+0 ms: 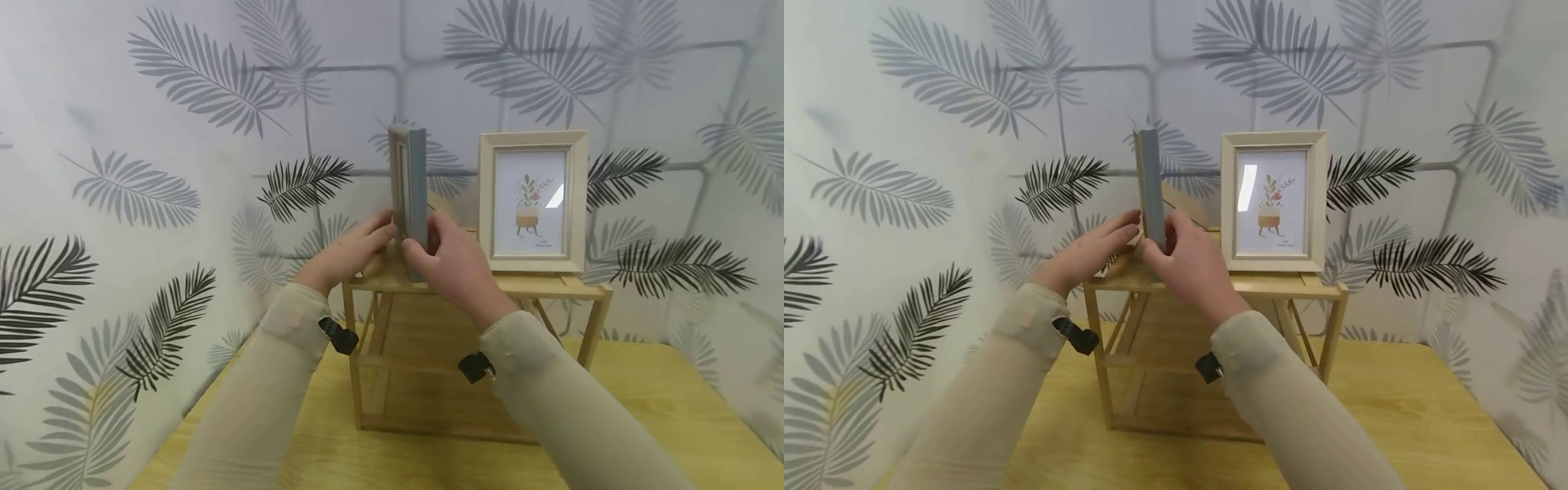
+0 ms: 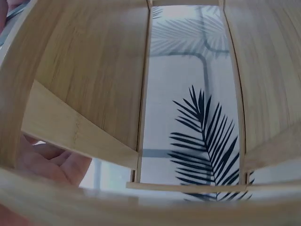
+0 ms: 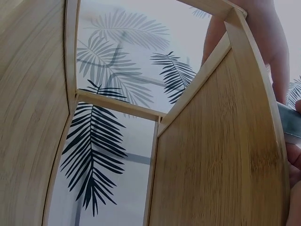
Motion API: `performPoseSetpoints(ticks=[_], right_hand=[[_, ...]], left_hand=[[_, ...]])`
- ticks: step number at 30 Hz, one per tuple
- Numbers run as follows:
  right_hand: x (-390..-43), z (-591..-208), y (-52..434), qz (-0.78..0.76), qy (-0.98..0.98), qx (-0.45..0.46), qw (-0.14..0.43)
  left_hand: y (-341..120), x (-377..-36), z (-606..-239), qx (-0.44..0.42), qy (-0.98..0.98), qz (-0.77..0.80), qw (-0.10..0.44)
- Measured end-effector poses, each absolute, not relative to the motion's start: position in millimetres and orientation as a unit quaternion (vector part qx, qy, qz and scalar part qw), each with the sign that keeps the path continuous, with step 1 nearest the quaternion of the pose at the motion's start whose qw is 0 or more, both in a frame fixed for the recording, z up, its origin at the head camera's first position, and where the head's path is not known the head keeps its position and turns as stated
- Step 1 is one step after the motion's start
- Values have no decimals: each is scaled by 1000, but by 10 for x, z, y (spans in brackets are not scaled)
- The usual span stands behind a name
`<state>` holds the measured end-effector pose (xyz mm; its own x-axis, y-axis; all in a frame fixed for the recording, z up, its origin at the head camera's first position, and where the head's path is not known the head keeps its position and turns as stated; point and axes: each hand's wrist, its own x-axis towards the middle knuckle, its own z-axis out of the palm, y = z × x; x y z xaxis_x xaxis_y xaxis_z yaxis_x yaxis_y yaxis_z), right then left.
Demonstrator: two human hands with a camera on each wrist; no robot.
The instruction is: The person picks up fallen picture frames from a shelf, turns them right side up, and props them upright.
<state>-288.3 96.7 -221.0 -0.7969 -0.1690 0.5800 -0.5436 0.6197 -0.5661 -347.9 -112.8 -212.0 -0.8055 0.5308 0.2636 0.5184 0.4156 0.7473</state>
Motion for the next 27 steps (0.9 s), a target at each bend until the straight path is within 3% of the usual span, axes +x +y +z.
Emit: performPoseSetpoints(ticks=[10, 27], right_hand=[[-2876, -2213, 991, 405, -855, 211, 244], [-2849, -2245, 1017, 434, -832, 229, 260]], left_hand=[[-1106, -3659, -2169, 296, 780, 550, 47], [-1045, -3625, -2152, 301, 816, 494, -5]])
